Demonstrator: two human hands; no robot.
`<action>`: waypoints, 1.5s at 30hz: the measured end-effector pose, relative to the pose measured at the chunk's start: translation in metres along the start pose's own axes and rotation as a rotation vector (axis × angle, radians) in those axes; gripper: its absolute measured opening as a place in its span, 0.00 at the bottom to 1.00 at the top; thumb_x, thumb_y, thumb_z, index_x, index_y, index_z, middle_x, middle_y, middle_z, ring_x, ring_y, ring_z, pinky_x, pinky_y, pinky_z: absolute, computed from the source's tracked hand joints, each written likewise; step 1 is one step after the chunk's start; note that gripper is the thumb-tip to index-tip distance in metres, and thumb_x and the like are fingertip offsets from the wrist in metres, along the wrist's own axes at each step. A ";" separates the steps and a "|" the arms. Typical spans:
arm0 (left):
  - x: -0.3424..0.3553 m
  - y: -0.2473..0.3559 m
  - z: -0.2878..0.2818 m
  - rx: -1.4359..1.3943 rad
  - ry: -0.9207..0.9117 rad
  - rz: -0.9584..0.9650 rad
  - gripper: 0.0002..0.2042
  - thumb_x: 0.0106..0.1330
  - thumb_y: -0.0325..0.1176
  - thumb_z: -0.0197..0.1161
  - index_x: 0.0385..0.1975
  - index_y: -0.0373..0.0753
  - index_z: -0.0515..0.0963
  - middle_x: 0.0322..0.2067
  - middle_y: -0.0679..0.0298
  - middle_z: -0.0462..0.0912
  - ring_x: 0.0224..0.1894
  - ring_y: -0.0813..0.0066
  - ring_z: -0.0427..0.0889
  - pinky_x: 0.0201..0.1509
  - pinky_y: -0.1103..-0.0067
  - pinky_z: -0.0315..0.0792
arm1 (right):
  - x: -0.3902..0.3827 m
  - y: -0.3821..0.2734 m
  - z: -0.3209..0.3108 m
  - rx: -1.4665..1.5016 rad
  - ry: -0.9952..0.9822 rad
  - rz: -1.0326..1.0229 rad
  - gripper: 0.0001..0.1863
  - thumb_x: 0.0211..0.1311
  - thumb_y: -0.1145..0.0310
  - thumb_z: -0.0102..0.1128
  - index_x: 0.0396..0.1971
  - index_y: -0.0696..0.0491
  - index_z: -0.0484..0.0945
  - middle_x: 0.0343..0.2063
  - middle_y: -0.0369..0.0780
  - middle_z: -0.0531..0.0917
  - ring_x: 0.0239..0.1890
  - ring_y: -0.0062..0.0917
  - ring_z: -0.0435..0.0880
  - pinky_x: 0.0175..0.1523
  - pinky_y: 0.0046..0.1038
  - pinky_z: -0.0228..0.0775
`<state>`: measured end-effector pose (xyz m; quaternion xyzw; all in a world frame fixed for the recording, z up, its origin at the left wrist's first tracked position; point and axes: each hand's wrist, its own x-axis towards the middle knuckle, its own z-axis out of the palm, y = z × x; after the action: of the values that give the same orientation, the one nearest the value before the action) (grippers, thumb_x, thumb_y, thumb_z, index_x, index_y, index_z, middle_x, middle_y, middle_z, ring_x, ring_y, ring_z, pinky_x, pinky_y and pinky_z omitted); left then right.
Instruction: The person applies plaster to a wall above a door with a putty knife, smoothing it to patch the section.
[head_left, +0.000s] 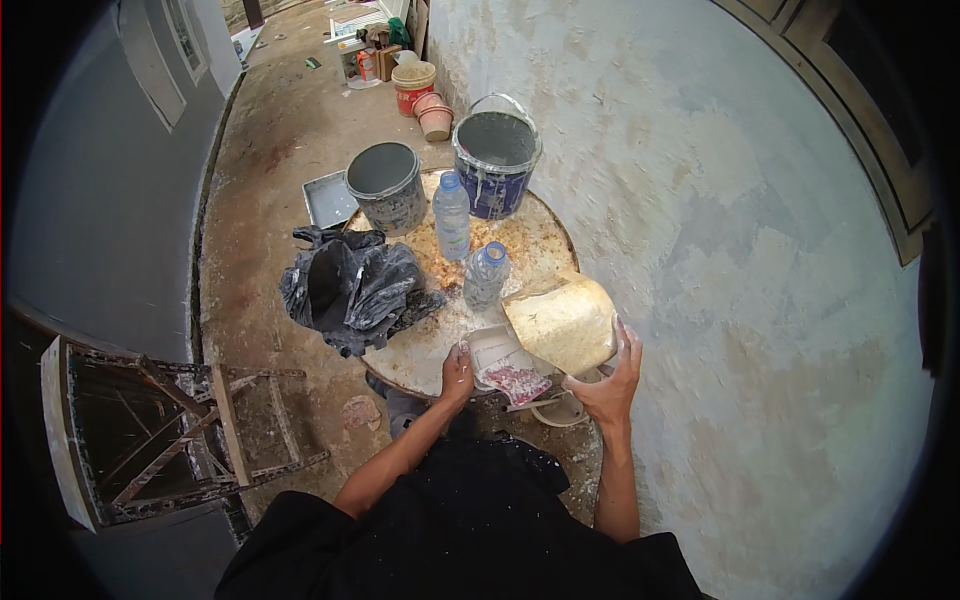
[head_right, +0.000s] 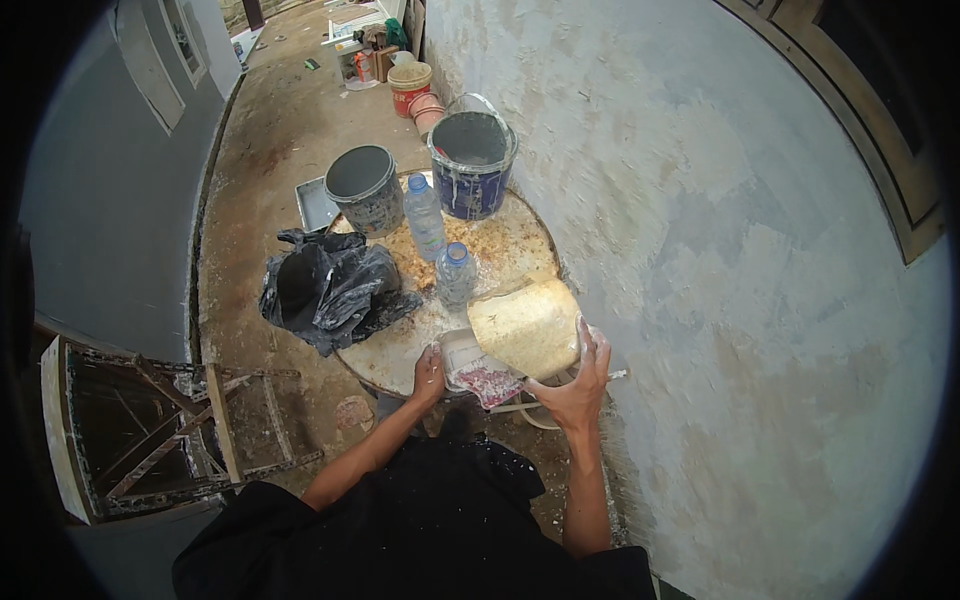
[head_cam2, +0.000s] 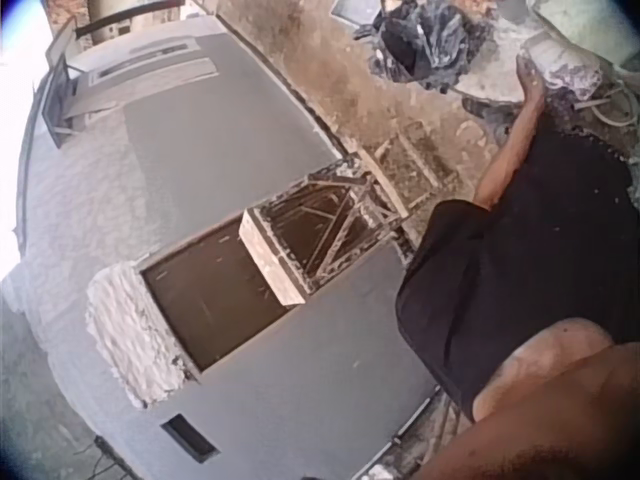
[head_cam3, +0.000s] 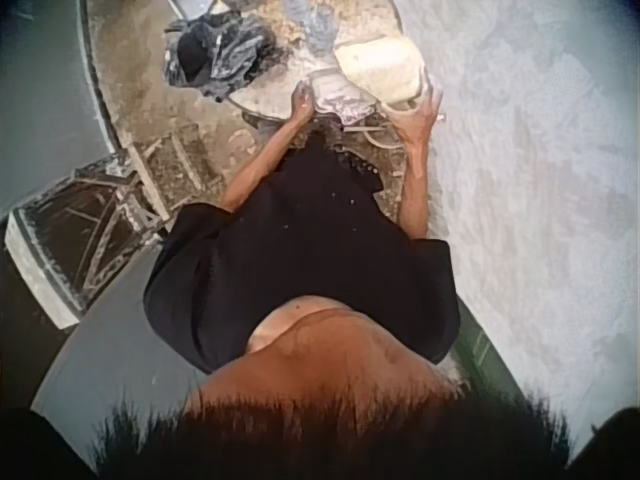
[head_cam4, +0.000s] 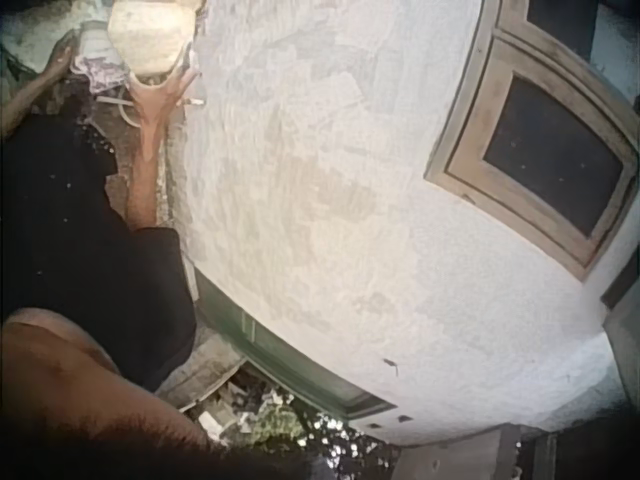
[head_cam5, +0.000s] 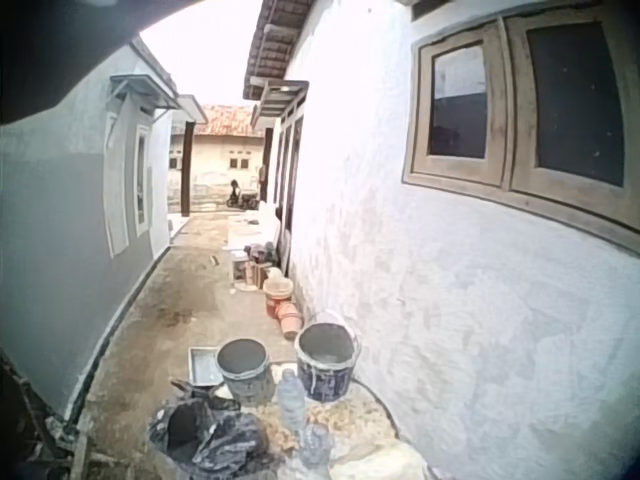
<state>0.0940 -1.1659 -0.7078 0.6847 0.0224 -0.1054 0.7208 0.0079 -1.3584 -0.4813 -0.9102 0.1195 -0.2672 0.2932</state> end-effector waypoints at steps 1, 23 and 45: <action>-0.002 0.004 0.001 -0.005 -0.035 -0.011 0.18 0.73 0.36 0.43 0.53 0.26 0.65 0.44 0.56 0.77 0.46 0.73 0.73 0.52 0.79 0.66 | -0.001 0.001 0.000 -0.038 -0.006 -0.030 0.53 0.22 0.67 0.75 0.60 0.55 0.63 0.51 0.50 0.67 0.54 0.44 0.69 0.56 0.39 0.67; -0.001 -0.012 0.017 -0.057 -0.063 -0.022 0.20 0.73 0.33 0.43 0.57 0.24 0.61 0.48 0.54 0.75 0.50 0.73 0.71 0.54 0.81 0.65 | 0.002 0.002 -0.004 0.124 -0.121 -0.040 0.53 0.19 0.68 0.77 0.59 0.52 0.67 0.51 0.51 0.68 0.54 0.43 0.70 0.57 0.38 0.68; -0.007 -0.003 0.014 -0.056 -0.049 0.047 0.20 0.74 0.39 0.43 0.53 0.27 0.66 0.43 0.57 0.77 0.45 0.75 0.72 0.52 0.80 0.66 | 0.000 -0.005 0.004 0.038 -0.125 -0.136 0.53 0.21 0.66 0.77 0.60 0.52 0.66 0.51 0.52 0.68 0.54 0.43 0.70 0.57 0.38 0.67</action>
<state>0.0854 -1.1786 -0.7090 0.6619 -0.0081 -0.1046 0.7423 0.0104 -1.3529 -0.4807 -0.9254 0.0337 -0.2313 0.2982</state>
